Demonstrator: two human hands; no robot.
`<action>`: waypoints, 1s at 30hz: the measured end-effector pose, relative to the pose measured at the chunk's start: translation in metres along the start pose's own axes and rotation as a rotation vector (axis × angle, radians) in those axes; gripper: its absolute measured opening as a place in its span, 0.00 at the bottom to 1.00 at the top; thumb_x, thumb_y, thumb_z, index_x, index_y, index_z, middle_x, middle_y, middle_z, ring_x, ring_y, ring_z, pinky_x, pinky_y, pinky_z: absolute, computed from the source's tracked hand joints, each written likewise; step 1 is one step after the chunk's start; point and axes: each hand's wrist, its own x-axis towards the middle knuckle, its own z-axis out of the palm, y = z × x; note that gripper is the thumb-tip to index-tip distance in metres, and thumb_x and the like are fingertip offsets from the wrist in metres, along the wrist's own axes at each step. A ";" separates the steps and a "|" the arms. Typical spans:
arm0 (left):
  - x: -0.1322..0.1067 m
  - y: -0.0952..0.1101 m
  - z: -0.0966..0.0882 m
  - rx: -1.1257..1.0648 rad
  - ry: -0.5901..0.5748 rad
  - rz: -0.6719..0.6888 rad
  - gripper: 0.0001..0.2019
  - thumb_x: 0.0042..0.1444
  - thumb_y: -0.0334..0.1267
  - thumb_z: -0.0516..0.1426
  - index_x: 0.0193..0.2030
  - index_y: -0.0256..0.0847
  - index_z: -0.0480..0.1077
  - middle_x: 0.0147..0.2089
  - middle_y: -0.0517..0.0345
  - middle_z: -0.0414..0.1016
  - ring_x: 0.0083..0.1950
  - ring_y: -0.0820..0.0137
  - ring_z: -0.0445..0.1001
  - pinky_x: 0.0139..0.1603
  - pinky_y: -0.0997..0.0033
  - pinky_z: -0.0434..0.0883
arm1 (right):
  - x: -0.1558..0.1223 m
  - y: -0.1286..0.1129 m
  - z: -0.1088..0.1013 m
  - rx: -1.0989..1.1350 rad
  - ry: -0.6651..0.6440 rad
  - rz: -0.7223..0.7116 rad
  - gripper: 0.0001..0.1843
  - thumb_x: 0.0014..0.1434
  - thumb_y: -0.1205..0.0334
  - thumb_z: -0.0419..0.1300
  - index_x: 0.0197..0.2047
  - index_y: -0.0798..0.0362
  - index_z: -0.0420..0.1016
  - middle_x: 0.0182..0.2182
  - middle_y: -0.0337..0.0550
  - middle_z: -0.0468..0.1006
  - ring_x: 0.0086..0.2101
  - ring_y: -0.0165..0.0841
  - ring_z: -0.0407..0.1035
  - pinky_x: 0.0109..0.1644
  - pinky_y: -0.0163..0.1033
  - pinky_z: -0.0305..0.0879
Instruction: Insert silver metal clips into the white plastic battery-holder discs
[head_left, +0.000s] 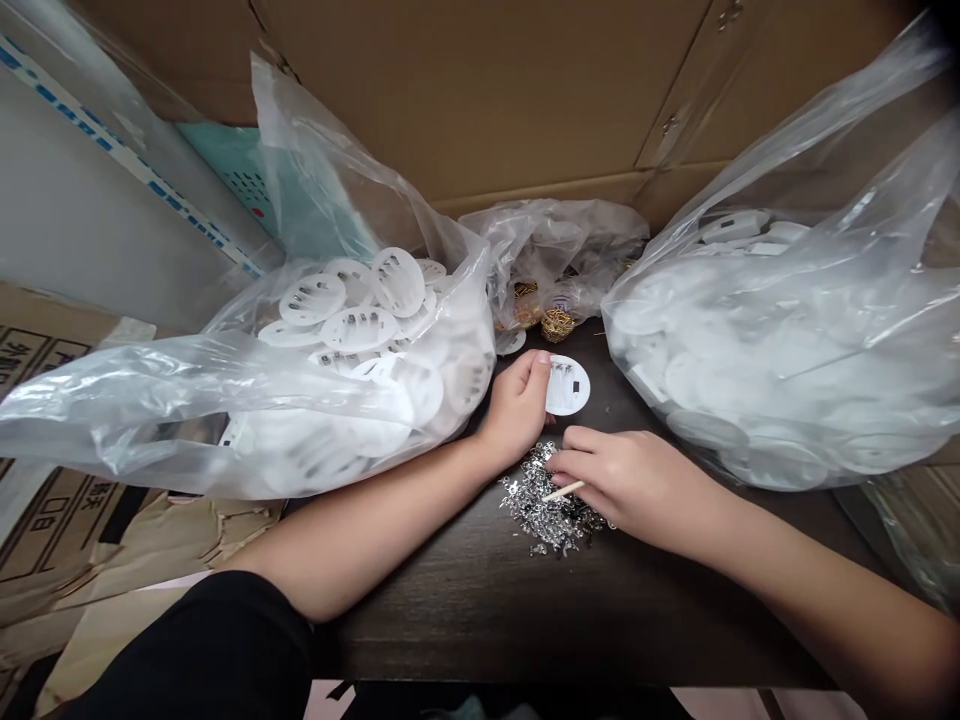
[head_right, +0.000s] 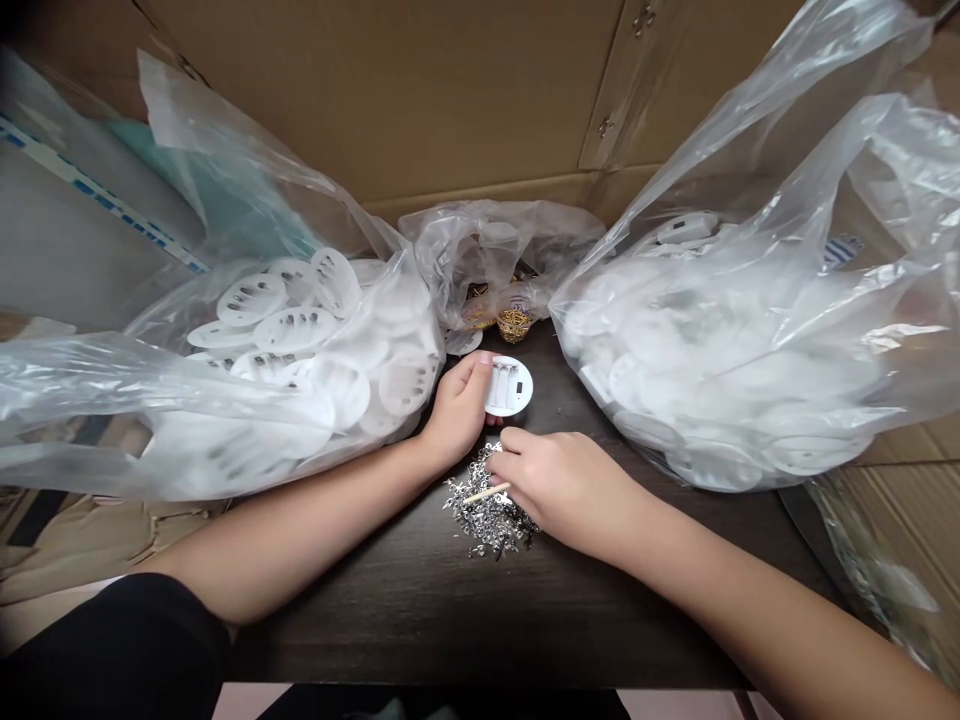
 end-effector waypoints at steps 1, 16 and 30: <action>0.000 -0.001 0.000 0.003 0.000 -0.001 0.23 0.69 0.59 0.51 0.42 0.38 0.70 0.29 0.58 0.67 0.23 0.75 0.66 0.18 0.76 0.64 | 0.000 0.000 0.006 -0.044 -0.022 0.027 0.09 0.69 0.63 0.56 0.42 0.51 0.78 0.36 0.41 0.73 0.24 0.28 0.58 0.29 0.42 0.43; 0.003 -0.010 -0.001 -0.046 -0.013 0.030 0.25 0.69 0.61 0.50 0.40 0.37 0.70 0.27 0.59 0.66 0.22 0.75 0.64 0.18 0.75 0.62 | 0.002 0.006 0.031 0.019 0.004 0.168 0.08 0.69 0.64 0.57 0.44 0.54 0.78 0.39 0.43 0.75 0.31 0.31 0.69 0.32 0.40 0.50; 0.005 -0.013 -0.004 -0.011 -0.030 0.114 0.25 0.70 0.59 0.49 0.39 0.37 0.69 0.34 0.56 0.69 0.35 0.73 0.66 0.35 0.73 0.65 | -0.006 0.010 0.020 0.591 0.279 0.289 0.10 0.68 0.58 0.60 0.40 0.54 0.79 0.30 0.42 0.77 0.27 0.29 0.66 0.32 0.37 0.59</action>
